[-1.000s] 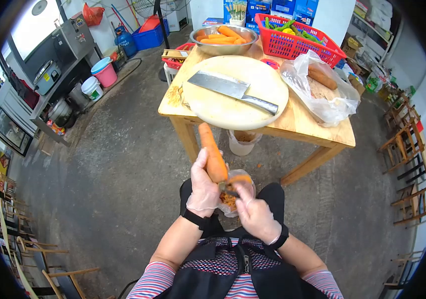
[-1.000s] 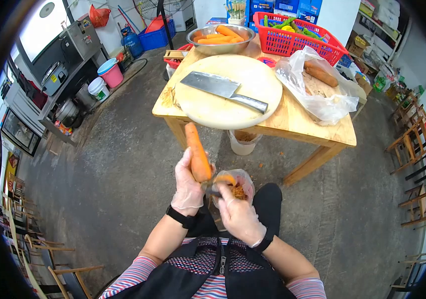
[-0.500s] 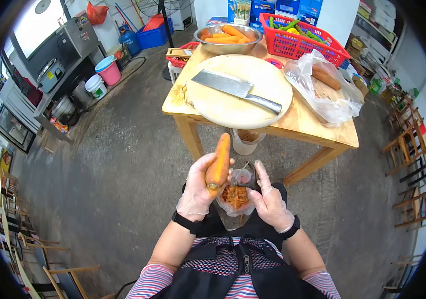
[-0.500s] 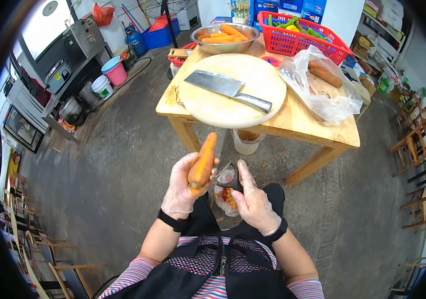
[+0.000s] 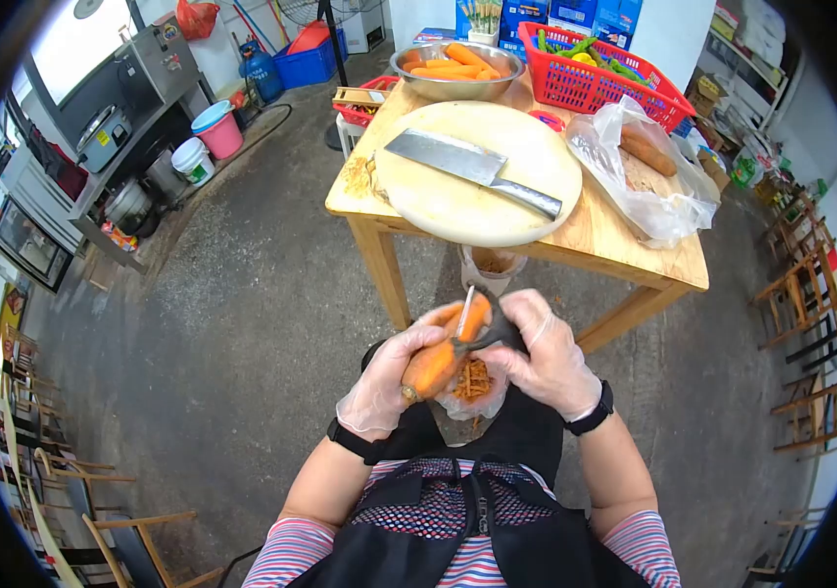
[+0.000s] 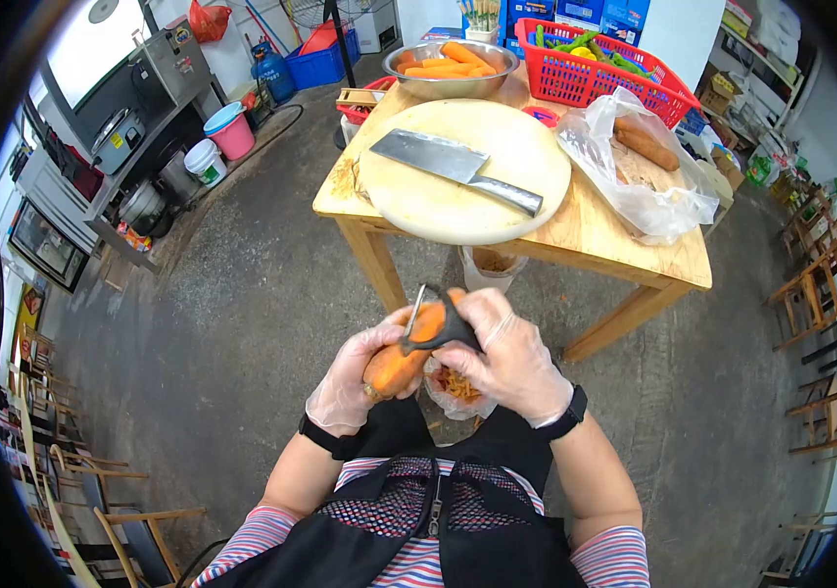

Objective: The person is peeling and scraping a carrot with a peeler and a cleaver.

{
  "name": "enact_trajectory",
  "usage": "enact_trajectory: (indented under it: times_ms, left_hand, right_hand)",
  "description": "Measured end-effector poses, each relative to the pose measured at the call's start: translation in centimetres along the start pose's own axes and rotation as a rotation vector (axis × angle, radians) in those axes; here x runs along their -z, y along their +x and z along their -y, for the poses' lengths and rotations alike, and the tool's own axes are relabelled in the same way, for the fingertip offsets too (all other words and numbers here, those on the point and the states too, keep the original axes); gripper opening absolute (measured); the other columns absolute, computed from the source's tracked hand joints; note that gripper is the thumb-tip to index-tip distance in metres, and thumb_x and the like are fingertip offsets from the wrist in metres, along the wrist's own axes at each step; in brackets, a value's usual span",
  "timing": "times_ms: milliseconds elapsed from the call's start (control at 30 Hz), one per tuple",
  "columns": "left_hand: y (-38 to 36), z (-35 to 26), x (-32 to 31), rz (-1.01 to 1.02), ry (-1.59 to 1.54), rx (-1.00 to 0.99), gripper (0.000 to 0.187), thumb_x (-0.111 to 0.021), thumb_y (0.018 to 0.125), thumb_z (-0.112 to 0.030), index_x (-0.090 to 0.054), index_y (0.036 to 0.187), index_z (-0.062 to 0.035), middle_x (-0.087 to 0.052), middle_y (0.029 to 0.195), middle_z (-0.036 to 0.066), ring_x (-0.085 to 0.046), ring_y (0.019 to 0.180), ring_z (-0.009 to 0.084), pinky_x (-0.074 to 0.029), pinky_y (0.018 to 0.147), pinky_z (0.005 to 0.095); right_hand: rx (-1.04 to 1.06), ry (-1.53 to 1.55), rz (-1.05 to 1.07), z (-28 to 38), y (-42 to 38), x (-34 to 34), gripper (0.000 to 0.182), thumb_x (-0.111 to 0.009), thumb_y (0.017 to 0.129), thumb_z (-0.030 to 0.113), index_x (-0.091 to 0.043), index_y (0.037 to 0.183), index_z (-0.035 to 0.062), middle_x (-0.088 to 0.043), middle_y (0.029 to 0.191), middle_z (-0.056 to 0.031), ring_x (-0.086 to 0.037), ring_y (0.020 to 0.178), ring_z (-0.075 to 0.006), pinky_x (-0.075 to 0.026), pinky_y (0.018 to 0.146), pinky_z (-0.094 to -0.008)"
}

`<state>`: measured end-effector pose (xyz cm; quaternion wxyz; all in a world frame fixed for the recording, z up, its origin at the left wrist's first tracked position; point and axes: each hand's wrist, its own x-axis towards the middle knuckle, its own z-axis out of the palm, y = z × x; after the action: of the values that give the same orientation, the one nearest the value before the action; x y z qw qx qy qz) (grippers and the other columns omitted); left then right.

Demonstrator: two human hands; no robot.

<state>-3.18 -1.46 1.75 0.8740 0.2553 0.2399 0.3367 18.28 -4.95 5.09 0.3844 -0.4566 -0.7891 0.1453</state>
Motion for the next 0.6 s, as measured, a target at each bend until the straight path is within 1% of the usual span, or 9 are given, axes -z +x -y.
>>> enact_trajectory:
  times_ms: [67,133,233,267,367,400,500,533,600]
  left_hand:
    - [0.0,0.1,1.5,0.099,-0.062,0.062,0.055,-0.052,0.092,-0.018,-0.041,0.142,0.0015,-0.058,0.129,0.018,-0.063,0.110,0.0269,-0.055,0.090,0.0395]
    - [0.3,0.2,2.4,0.333,-0.233,0.156,0.055,-0.053,0.090,-0.025,-0.047,0.136,0.0055,-0.067,0.110,0.019,-0.069,0.085,0.0292,-0.059,0.059,0.0373]
    - [0.6,-0.2,2.8,0.167,-0.278,0.142,0.053,-0.051,0.091,-0.029,-0.051,0.132,0.0045,-0.068,0.107,0.020,-0.069,0.083,0.0296,-0.058,0.054,0.0342]
    - [1.0,0.0,3.1,0.030,-0.320,0.139,0.054,-0.049,0.091,-0.033,-0.051,0.126,0.0070,-0.066,0.101,0.022,-0.066,0.073,0.0352,-0.056,0.053,0.0386]
    - [1.3,0.6,1.2,-0.132,-0.295,-0.040,0.056,-0.048,0.093,-0.038,-0.051,0.125,0.0080,-0.065,0.105,0.023,-0.065,0.071,0.0335,-0.058,0.054,0.0394]
    - [1.6,0.4,1.8,0.081,-0.268,-0.043,0.062,-0.044,0.097,-0.051,-0.052,0.123,0.0051,-0.063,0.106,0.022,-0.065,0.072,0.0276,-0.060,0.059,0.0353]
    - [2.2,0.9,1.5,0.039,-0.024,-0.036,0.067,-0.040,0.097,-0.063,-0.054,0.119,-0.0010,-0.063,0.102,0.018,-0.065,0.072,0.0205,-0.059,0.061,0.0287]
    - [2.0,1.0,0.6,-0.032,0.081,-0.093,0.067,-0.037,0.098,-0.064,-0.051,0.125,-0.0042,-0.065,0.106,0.016,-0.058,0.062,0.0111,-0.053,0.058,0.0225]
    - [1.8,1.1,0.5,-0.027,0.263,-0.186,0.062,-0.039,0.100,-0.059,-0.049,0.129,-0.0048,-0.065,0.107,0.014,-0.058,0.062,0.0103,-0.052,0.058,0.0217]
  right_hand:
    - [0.011,-0.029,-0.063,-1.3,0.3,-0.4,0.045,-0.071,0.088,0.032,-0.058,0.116,0.0000,-0.062,0.105,-0.0178,-0.064,0.096,-0.0355,-0.052,0.085,-0.0384]
    - [-0.313,0.430,0.115,-2.6,0.1,-0.7,0.045,-0.073,0.087,0.029,-0.060,0.117,-0.0015,-0.065,0.106,-0.0115,-0.064,0.098,-0.0216,-0.050,0.089,-0.0334]
    - [-0.453,0.779,0.145,-4.4,-1.6,-2.4,0.041,-0.074,0.088,0.024,-0.062,0.116,-0.0031,-0.065,0.106,-0.0064,-0.058,0.099,-0.0125,-0.047,0.092,-0.0300]
    - [-0.459,0.792,0.133,-4.2,-2.0,-2.9,0.037,-0.073,0.089,0.021,-0.062,0.115,-0.0035,-0.064,0.103,-0.0040,-0.055,0.098,-0.0101,-0.046,0.092,-0.0290]
    - [-0.560,0.731,0.090,-3.9,-3.3,-5.2,0.038,-0.072,0.089,0.018,-0.059,0.117,-0.0040,-0.064,0.102,-0.0050,-0.055,0.096,-0.0103,-0.047,0.089,-0.0300]
    - [-0.617,0.711,0.050,-3.6,-3.5,-5.9,0.039,-0.071,0.089,0.018,-0.057,0.118,-0.0038,-0.065,0.101,-0.0075,-0.058,0.094,-0.0128,-0.048,0.087,-0.0317]
    - [-0.542,0.646,-0.114,-3.4,-3.6,-7.4,0.040,-0.071,0.089,0.021,-0.058,0.118,-0.0035,-0.066,0.101,-0.0106,-0.060,0.092,-0.0147,-0.049,0.084,-0.0326]
    - [-0.550,0.616,-0.154,-3.2,-3.6,-7.6,0.040,-0.071,0.088,0.022,-0.058,0.117,-0.0031,-0.065,0.099,-0.0112,-0.061,0.090,-0.0162,-0.049,0.083,-0.0328]
    - [-0.537,0.568,-0.136,-1.8,-3.4,-6.6,0.040,-0.071,0.088,0.023,-0.059,0.116,-0.0029,-0.065,0.098,-0.0109,-0.061,0.089,-0.0165,-0.049,0.083,-0.0329]
